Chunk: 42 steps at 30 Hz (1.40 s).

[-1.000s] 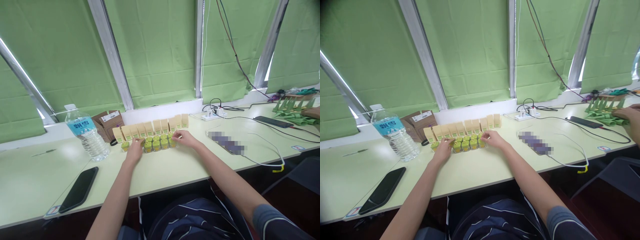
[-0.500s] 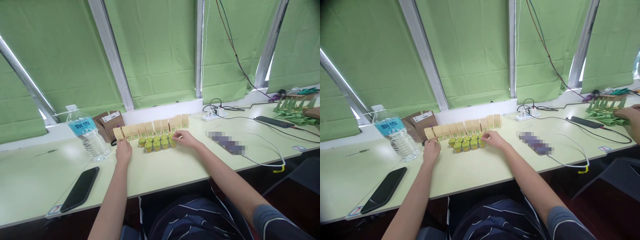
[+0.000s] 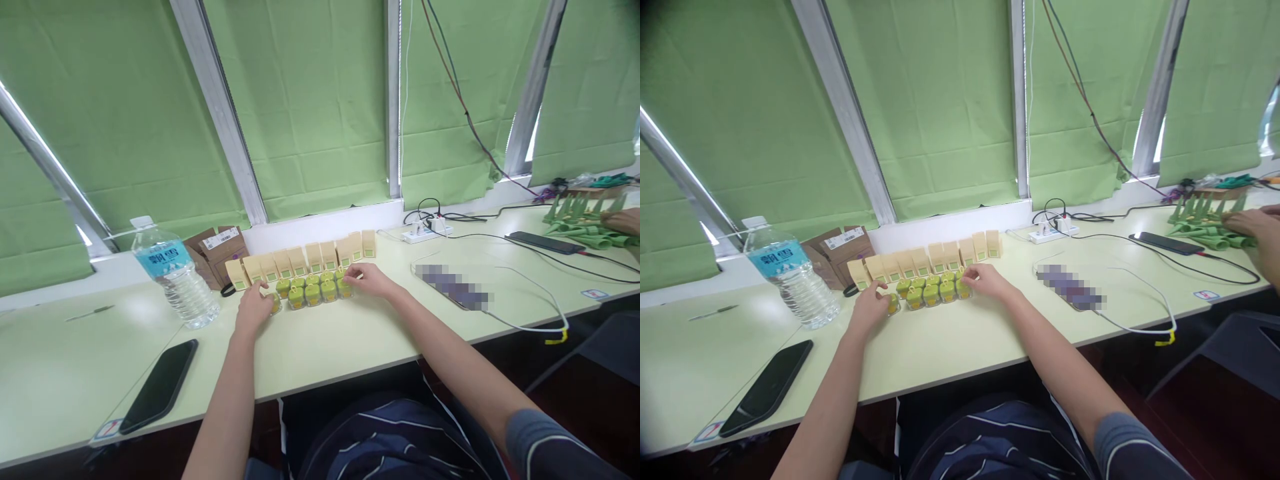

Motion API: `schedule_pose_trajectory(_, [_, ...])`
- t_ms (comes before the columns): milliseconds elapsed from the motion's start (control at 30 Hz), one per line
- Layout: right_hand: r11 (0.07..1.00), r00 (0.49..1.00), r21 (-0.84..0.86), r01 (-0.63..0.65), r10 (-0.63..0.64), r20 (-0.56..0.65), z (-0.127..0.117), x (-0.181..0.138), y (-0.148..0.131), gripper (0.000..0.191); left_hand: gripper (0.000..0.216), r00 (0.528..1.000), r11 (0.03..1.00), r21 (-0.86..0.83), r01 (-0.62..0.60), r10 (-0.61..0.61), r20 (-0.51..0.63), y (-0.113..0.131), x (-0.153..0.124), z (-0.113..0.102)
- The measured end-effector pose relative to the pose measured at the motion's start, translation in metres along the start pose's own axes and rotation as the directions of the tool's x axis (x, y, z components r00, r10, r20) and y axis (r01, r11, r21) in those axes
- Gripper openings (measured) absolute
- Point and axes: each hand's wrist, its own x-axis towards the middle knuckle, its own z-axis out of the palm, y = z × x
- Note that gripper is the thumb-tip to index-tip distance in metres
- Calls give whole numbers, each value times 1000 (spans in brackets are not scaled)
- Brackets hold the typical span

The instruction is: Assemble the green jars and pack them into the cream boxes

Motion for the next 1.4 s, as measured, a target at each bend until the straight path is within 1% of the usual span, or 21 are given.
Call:
schedule_pose_trajectory(100, [1000, 1000, -5, 5, -5, -3, 0, 0, 0, 18, 30, 996, 995, -50, -81, 82, 21, 6, -1, 4])
schedule_pose_trajectory(233, [1000, 1000, -14, 11, -11, -2, 1, 0, 2, 18, 33, 990, 987, -86, -136, 138, 26, 9, -2, 9])
schedule_pose_trajectory(333, [1000, 1000, -9, 7, -7, -1, 1, 0, 3, 18, 33, 988, 984, -99, -151, 152, 9, 9, -3, 11])
schedule_pose_trajectory(500, [1000, 1000, 9, -8, 8, 27, 2, 1, 6, 16, 33, 993, 986, -115, -118, 120, 7, 10, -3, 13])
schedule_pose_trajectory(567, [1000, 1000, 0, -27, 27, 8, 3, 2, 7, 26, 34, 995, 986, -137, -95, 97, 11, 11, -3, 14])
schedule_pose_trajectory(600, [999, 999, -5, -40, 40, -11, 3, 2, 8, 35, 35, 997, 986, -149, -80, 83, 9, 11, -3, 15])
schedule_pose_trajectory(700, [997, 996, -9, -80, 80, -51, 3, 1, 9, 72, 39, 999, 983, -178, -38, 40, 3, 10, -1, 18])
schedule_pose_trajectory(767, [997, 996, 4, -82, 83, -22, 3, 0, 10, 91, 44, 999, 981, -191, -25, 29, 16, 9, 1, 21])
schedule_pose_trajectory(833, [997, 997, 28, -69, 67, 48, 5, -1, 12, 98, 47, 998, 979, -204, -24, 37, 58, 7, 3, 24])
schedule_pose_trajectory(900, [997, 993, 43, -58, 53, 107, 7, -2, 13, 95, 48, 992, 975, -222, -26, 52, 111, 5, 4, 25])
schedule_pose_trajectory(967, [998, 991, 41, -56, 50, 124, 9, -3, 15, 90, 48, 989, 973, -229, -28, 61, 138, 5, 4, 25])
schedule_pose_trajectory(1067, [997, 992, 33, -65, 61, 110, 12, -3, 17, 87, 46, 990, 973, -228, -43, 73, 123, 6, 1, 23])
schedule_pose_trajectory(1233, [995, 990, 58, -87, 80, 113, 12, -4, 17, 89, 40, 992, 963, -265, -52, 81, 100, 4, 0, 21])
schedule_pose_trajectory(1300, [993, 990, 72, -94, 86, 114, 12, -4, 15, 93, 39, 998, 959, -282, 0, 16, 53, 1, 3, 21])
schedule_pose_trajectory(1367, [991, 989, 81, -104, 94, 114, 12, -5, 12, 95, 39, 993, 952, -289, 105, -118, -27, -2, 8, 21])
schedule_pose_trajectory(1400, [990, 989, 89, -107, 97, 115, 13, -5, 11, 95, 39, 980, 943, -290, 162, -189, -69, -5, 11, 20])
